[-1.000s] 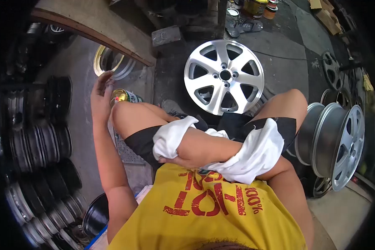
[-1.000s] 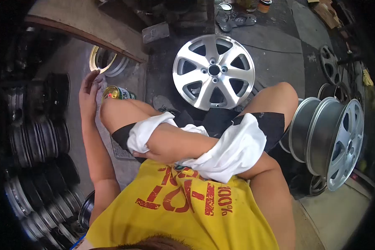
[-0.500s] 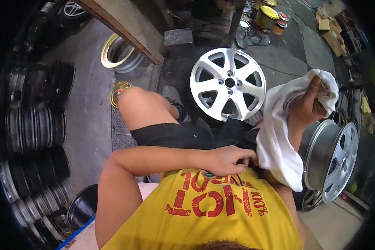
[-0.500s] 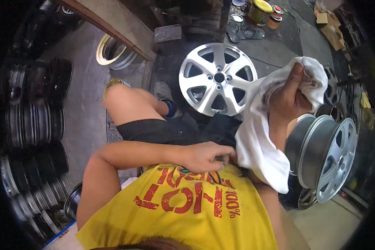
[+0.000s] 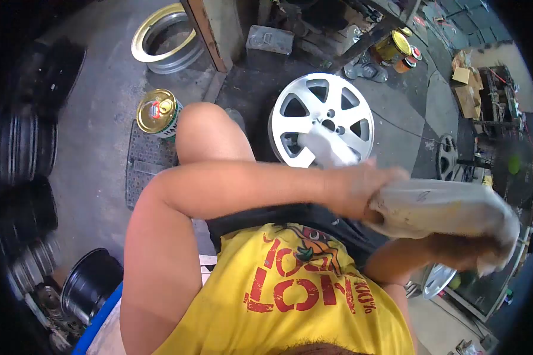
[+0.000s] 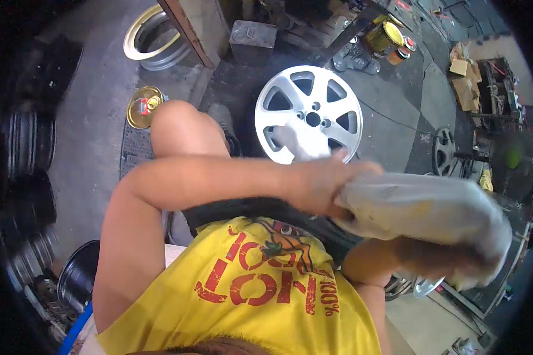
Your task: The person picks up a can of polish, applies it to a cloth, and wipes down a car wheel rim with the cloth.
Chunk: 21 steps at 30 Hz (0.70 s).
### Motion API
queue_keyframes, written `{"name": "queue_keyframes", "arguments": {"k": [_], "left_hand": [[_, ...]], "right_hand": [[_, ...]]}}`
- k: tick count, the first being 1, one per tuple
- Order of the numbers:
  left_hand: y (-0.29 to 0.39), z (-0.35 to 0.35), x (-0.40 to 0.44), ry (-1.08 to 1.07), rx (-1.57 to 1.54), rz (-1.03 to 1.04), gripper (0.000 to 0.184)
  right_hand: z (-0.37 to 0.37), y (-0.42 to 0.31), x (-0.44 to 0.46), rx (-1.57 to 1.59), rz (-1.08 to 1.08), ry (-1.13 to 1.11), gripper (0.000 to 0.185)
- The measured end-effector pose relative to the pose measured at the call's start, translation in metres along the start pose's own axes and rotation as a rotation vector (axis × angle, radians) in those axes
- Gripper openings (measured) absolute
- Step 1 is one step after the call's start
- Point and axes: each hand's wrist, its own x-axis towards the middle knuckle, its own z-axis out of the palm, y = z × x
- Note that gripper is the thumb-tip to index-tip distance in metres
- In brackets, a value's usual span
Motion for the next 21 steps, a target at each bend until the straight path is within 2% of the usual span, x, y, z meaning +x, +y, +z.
{"name": "queue_keyframes", "arguments": {"k": [1,2,4,5,7,9,10,11,12,13,14,15,16,17,19,21], "left_hand": [[0.005,0.009,-0.005,0.010,-0.011,0.004,0.101],[0.011,0.015,-0.011,0.050,-0.232,-0.029,0.091],[0.015,0.009,-0.021,0.142,-0.389,-0.205,0.077],[-0.006,0.014,-0.025,0.211,-0.237,-0.222,0.068],[-0.002,-0.022,-0.034,-0.096,0.216,-0.472,0.055],[-0.028,-0.018,-0.055,-0.133,0.595,-0.475,0.036],[-0.031,-0.010,-0.056,-0.276,0.691,-0.610,0.024],[-0.028,-0.006,-0.057,-0.276,0.678,-0.622,0.024],[-0.024,-0.002,-0.057,-0.478,0.716,-0.651,0.030],[-0.020,0.001,-0.057,-0.684,0.749,-0.672,0.038],[-0.019,0.003,-0.057,-0.693,0.739,-0.675,0.038],[-0.018,0.005,-0.055,-0.846,0.748,-0.669,0.040],[-0.018,0.004,-0.053,-0.998,0.756,-0.656,0.043],[-0.018,-0.001,-0.053,-1.003,0.749,-0.654,0.043],[-0.013,-0.010,-0.055,-0.934,0.791,-0.613,0.032],[-0.022,-0.005,-0.055,-0.924,0.818,-0.620,0.032]], "right_hand": [[0.001,0.023,0.007,-0.158,0.013,0.036,0.046],[0.008,0.049,0.008,-0.330,0.091,0.012,0.046],[0.027,0.105,-0.002,-0.721,0.311,-0.145,0.046],[0.038,0.130,-0.017,-0.934,0.440,-0.301,0.046],[0.061,0.159,-0.062,-1.218,0.662,-0.721,0.046],[0.071,0.181,-0.127,-1.126,0.701,-1.072,0.040],[0.066,0.192,-0.163,-0.984,0.610,-1.256,0.031],[0.061,0.207,-0.199,-0.912,0.566,-1.352,0.026],[0.055,0.222,-0.235,-0.832,0.523,-1.443,0.020],[0.062,0.216,-0.250,-0.781,0.538,-1.681,0.018],[0.072,0.211,-0.258,-0.793,0.696,-1.736,0.021],[0.083,0.205,-0.266,-0.814,0.851,-1.784,0.027],[0.089,0.202,-0.270,-0.814,0.904,-1.800,0.029],[0.094,0.201,-0.271,-0.810,0.933,-1.801,0.031],[0.107,0.204,-0.272,-0.789,0.900,-1.746,0.036],[0.117,0.210,-0.272,-0.772,0.848,-1.682,0.041]]}}
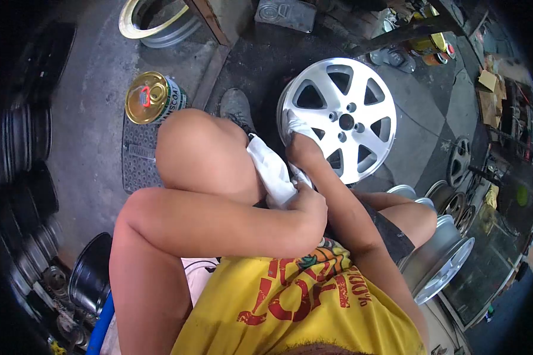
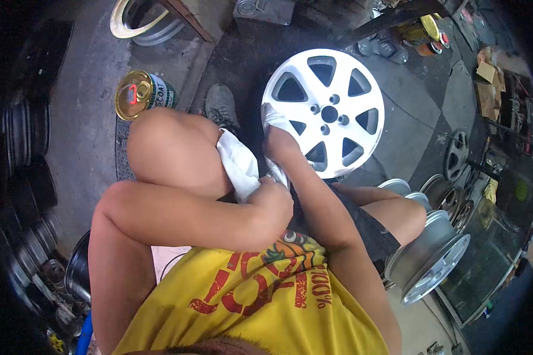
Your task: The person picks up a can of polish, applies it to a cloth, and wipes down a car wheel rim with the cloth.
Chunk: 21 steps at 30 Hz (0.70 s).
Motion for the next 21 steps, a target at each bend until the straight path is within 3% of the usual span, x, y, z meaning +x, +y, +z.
{"name": "queue_keyframes", "arguments": {"k": [4,5,11,14,16,21], "left_hand": [[0.002,0.005,0.018,-0.023,0.102,-0.035,0.033],[0.003,0.008,0.022,-0.025,0.103,-0.031,0.033],[0.011,0.027,0.044,-0.088,0.325,-0.063,0.033],[0.009,0.018,0.034,-0.074,0.197,-0.016,0.033],[0.012,0.020,0.033,-0.033,0.184,-0.088,0.033],[0.000,-0.002,0.006,0.028,0.104,-0.069,0.033]], "right_hand": [[-0.004,-0.009,0.010,0.034,-0.057,0.167,0.051],[-0.014,-0.014,0.011,0.011,0.007,0.015,0.072],[-0.017,-0.016,0.019,0.044,0.041,-0.035,0.081],[-0.019,-0.015,0.014,0.101,0.020,-0.041,0.082],[-0.027,-0.019,0.018,0.023,0.090,-0.177,0.081],[-0.019,-0.015,0.021,0.046,0.087,-0.093,0.086]]}}
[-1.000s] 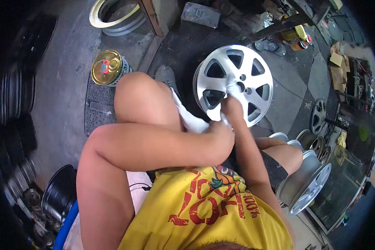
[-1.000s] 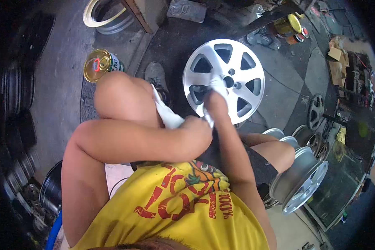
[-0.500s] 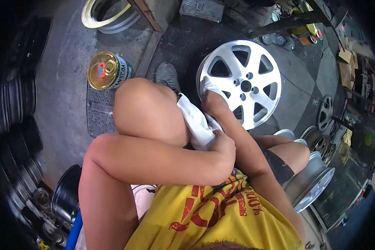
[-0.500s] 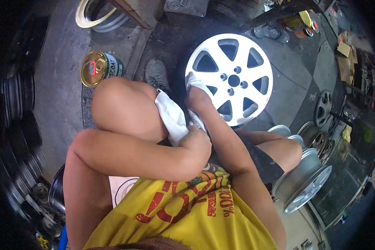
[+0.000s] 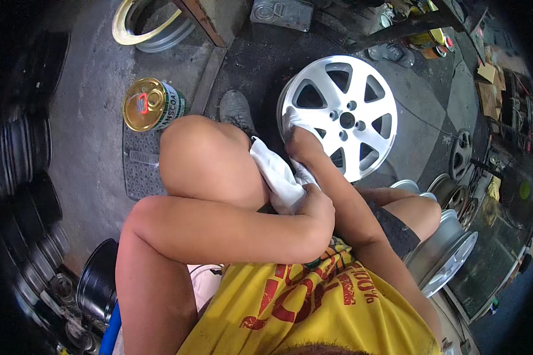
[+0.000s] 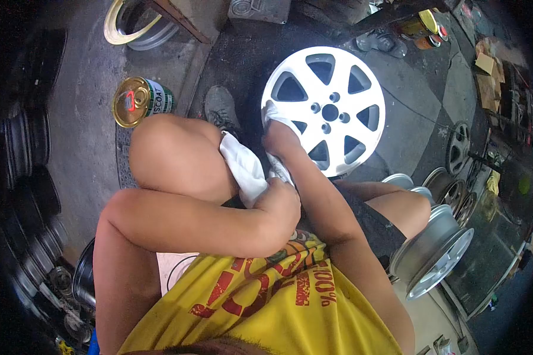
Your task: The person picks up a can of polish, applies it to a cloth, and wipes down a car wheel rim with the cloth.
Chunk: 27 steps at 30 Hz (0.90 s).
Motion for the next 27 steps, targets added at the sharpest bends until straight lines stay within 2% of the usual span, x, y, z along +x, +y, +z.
{"name": "queue_keyframes", "arguments": {"k": [1,2,6,9,12,13,14,17,19,21,22,25,27], "left_hand": [[0.000,-0.001,-0.002,0.010,0.001,0.026,0.033],[0.000,-0.002,-0.002,0.009,0.003,0.029,0.033],[-0.001,-0.009,-0.006,0.005,-0.056,-0.005,0.034],[0.001,-0.007,-0.004,0.013,-0.056,-0.022,0.034],[-0.002,-0.013,-0.020,0.088,-0.041,-0.055,0.035],[-0.003,-0.015,-0.024,0.112,-0.034,-0.060,0.035],[-0.005,-0.017,-0.028,0.135,-0.028,-0.065,0.035],[0.000,-0.015,-0.023,0.087,0.004,-0.053,0.036],[0.004,-0.007,-0.012,0.113,-0.060,-0.098,0.036],[0.004,-0.005,-0.009,0.085,-0.085,-0.058,0.036],[0.003,-0.006,-0.010,0.070,-0.085,-0.034,0.036],[0.002,-0.012,-0.024,0.083,-0.030,-0.046,0.038],[0.001,-0.013,-0.033,0.148,0.008,-0.080,0.039]], "right_hand": [[0.000,0.000,-0.002,0.001,0.010,-0.022,0.086],[0.012,0.010,0.001,-0.010,-0.131,0.185,0.060],[0.014,0.013,0.004,-0.024,-0.151,0.141,0.060],[0.015,0.010,0.000,0.026,-0.187,0.283,0.051],[0.012,0.010,0.008,0.015,-0.094,0.115,0.043],[0.021,0.013,0.008,0.015,-0.095,0.117,0.043],[0.031,0.017,0.005,0.037,-0.137,0.226,0.042],[0.014,0.011,0.004,0.009,-0.110,0.163,0.039],[0.003,0.004,0.006,-0.022,-0.050,0.024,0.042],[0.009,0.000,-0.004,-0.006,-0.034,0.045,0.041],[0.019,0.003,-0.006,0.031,-0.098,0.182,0.038],[0.012,0.005,0.002,0.029,-0.108,0.202,0.046],[0.000,0.002,0.008,-0.063,-0.037,-0.015,0.068]]}}
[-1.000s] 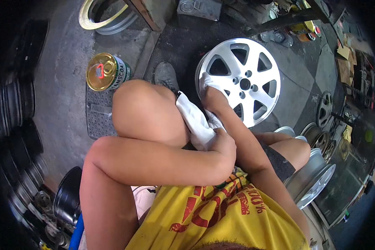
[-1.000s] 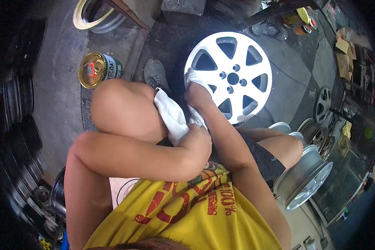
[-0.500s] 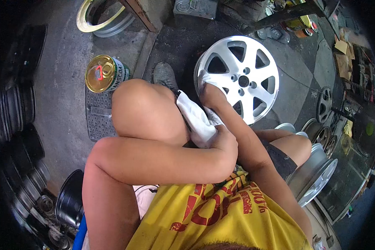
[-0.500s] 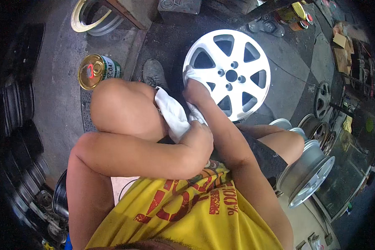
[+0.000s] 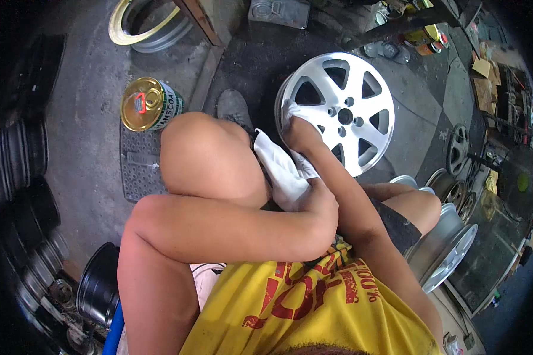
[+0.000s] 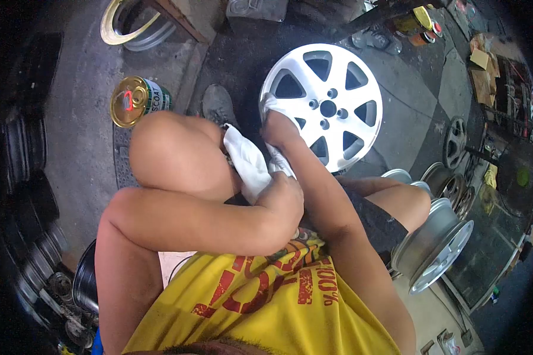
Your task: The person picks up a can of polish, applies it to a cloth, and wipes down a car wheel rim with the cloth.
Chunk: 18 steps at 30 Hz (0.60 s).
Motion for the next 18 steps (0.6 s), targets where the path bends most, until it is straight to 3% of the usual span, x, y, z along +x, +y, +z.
{"name": "queue_keyframes", "arguments": {"k": [2,3,6,8,10,11,13,16,18], "left_hand": [[-0.001,0.004,0.003,0.057,0.024,-0.026,0.039],[0.002,0.010,0.013,-0.029,-0.044,0.039,0.040],[0.002,0.003,0.007,-0.081,-0.061,0.062,0.039],[0.003,0.003,0.007,-0.053,-0.013,0.022,0.039],[0.002,0.012,0.018,-0.127,0.062,0.175,0.038],[0.003,0.015,0.022,-0.125,0.064,0.169,0.038],[0.006,0.019,0.025,-0.151,0.046,0.177,0.037],[0.008,0.018,0.023,-0.138,0.094,0.100,0.036],[-0.002,0.007,0.015,-0.164,0.017,0.165,0.036]], "right_hand": [[0.008,-0.001,-0.006,0.021,0.011,-0.015,0.071],[0.022,0.004,-0.009,0.066,-0.052,0.143,0.057],[0.013,0.003,-0.005,0.095,-0.044,0.185,0.047],[0.001,0.000,0.004,0.013,0.052,-0.049,0.069],[0.010,0.001,-0.002,0.022,0.061,-0.068,0.070],[0.025,0.005,-0.006,0.058,0.012,0.107,0.056],[0.018,0.000,-0.011,0.074,-0.011,0.168,0.048],[0.008,0.005,0.008,0.021,-0.025,0.028,0.063],[0.015,0.005,0.005,0.004,0.007,0.001,0.062]]}}
